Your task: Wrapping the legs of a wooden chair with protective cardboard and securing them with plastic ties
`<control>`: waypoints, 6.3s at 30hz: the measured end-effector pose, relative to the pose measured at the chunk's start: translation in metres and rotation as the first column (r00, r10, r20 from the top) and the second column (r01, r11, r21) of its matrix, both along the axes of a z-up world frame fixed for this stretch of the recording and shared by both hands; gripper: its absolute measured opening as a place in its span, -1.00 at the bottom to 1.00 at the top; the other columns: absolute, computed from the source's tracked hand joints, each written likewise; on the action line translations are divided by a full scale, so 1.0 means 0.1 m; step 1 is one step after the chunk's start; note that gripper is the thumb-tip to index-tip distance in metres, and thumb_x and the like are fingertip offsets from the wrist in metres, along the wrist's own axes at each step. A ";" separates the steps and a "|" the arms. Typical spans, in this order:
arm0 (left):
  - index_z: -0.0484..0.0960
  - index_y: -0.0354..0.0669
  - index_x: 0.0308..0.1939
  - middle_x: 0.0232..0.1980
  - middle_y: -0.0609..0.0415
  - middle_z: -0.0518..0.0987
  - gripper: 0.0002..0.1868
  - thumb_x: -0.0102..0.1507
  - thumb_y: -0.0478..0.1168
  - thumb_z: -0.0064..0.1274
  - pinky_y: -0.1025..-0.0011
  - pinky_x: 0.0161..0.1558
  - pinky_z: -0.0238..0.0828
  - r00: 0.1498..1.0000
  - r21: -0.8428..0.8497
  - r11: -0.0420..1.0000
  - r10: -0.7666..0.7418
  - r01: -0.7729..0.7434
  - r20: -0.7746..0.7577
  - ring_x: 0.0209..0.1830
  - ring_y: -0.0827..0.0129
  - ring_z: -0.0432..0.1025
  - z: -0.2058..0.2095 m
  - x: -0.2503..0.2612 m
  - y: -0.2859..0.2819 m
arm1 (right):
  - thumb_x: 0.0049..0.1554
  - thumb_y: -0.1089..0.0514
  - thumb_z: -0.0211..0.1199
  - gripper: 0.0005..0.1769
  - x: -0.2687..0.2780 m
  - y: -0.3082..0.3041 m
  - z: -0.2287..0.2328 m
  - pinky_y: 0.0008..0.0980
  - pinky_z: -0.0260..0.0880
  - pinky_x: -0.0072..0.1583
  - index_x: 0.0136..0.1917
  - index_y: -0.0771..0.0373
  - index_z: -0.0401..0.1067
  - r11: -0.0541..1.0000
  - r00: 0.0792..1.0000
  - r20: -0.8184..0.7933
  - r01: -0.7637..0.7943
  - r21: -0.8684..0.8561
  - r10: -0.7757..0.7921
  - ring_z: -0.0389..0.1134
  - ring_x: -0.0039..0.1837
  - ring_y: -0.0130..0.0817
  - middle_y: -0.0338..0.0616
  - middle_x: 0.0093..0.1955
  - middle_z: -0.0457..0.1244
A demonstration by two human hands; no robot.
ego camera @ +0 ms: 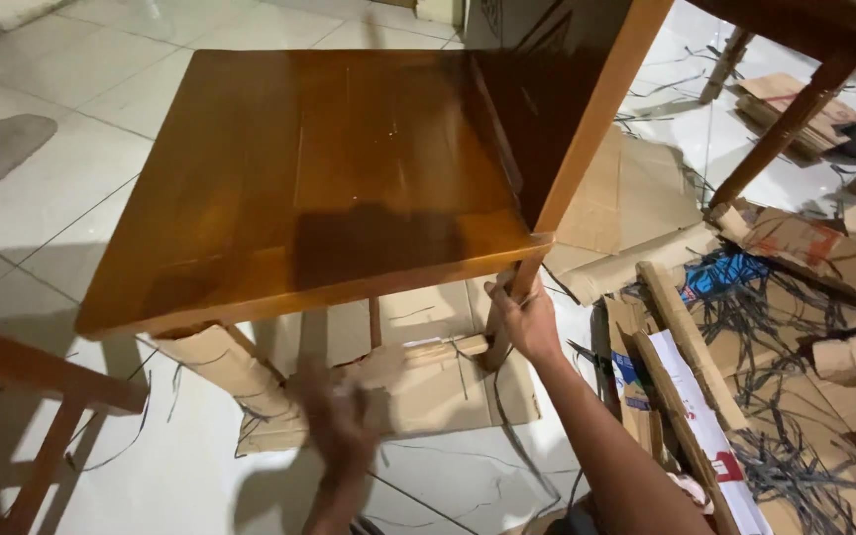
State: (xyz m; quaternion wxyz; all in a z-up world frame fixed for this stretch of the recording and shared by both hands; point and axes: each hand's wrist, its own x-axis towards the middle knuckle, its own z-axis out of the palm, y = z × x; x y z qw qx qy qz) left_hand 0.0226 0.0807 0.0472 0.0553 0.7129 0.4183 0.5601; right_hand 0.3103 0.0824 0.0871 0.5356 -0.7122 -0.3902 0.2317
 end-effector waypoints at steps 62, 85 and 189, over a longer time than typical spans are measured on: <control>0.78 0.05 -0.10 -0.01 0.15 0.76 -0.77 0.30 -0.12 0.02 0.32 0.05 0.52 0.462 -0.676 0.324 -0.887 0.662 0.027 0.00 0.30 0.61 -1.25 3.01 -3.20 | 0.19 -0.05 0.22 -0.64 1.75 -4.77 -2.08 -0.04 0.47 0.08 0.16 0.17 0.47 0.494 0.773 0.200 0.558 -0.667 -0.603 0.42 0.12 -0.03 -0.01 0.20 0.33; 0.68 -0.31 0.03 -0.30 -0.08 0.69 -0.47 0.41 0.07 -0.23 0.25 -0.08 0.57 0.679 -0.735 -0.176 -0.290 0.655 0.675 -0.24 0.20 0.60 -1.04 2.36 -2.51 | 0.25 0.08 0.28 -0.91 0.63 -4.20 -1.27 -0.48 0.27 -0.05 -0.12 0.07 0.50 0.951 0.918 -0.387 -0.191 -0.242 0.086 0.23 -0.14 -0.54 -0.38 -0.20 0.32; 0.69 -0.07 -0.35 -0.40 0.12 0.64 -0.79 0.34 -0.13 0.08 0.28 -0.46 0.39 0.710 -0.541 0.725 -0.638 0.425 -0.298 -0.53 0.31 0.47 -0.34 -0.33 -0.60 | 0.23 -0.05 0.22 -0.68 -1.40 -2.05 -1.11 -0.39 0.26 0.09 -0.26 0.17 0.44 0.991 0.955 -0.264 -0.129 0.031 0.132 0.33 -0.01 -0.43 -0.25 -0.22 0.35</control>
